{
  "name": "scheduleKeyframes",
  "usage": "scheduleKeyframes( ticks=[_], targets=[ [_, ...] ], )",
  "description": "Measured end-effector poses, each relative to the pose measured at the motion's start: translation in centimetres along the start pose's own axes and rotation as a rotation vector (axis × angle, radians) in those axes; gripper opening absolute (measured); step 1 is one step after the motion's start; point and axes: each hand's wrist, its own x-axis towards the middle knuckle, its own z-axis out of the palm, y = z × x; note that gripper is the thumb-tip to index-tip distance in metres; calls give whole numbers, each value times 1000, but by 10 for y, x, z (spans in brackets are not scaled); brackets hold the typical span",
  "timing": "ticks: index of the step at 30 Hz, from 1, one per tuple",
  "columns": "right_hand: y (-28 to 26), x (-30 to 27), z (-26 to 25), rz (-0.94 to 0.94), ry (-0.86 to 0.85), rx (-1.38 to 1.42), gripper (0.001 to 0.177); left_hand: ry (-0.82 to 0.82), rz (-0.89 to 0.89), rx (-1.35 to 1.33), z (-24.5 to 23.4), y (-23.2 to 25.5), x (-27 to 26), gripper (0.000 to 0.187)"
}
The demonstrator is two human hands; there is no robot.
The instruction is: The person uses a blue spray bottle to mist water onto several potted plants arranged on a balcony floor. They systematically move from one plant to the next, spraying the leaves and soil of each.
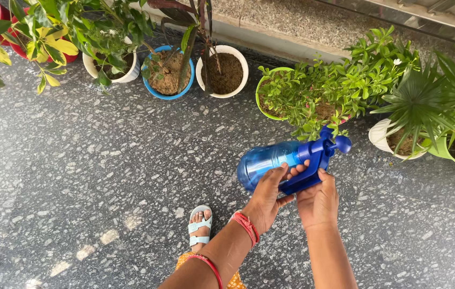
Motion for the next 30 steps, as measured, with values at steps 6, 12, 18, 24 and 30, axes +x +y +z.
scheduleKeyframes(
  ticks=[6,12,18,24,30],
  targets=[
    [8,-16,-2,52,4,62,45,23,-52,-27,-11,-7,-13,42],
    [25,-26,0,81,33,-14,36,14,-65,-137,-40,-21,-15,47],
    [28,-29,7,82,62,-114,33,21,-62,-182,-47,-27,-15,54],
    [18,-17,9,68,12,-226,35,41,-8,-46,-39,-9,-7,66],
    [11,-1,13,-90,-11,-579,25,11,116,238,-26,26,13,70]
  ],
)
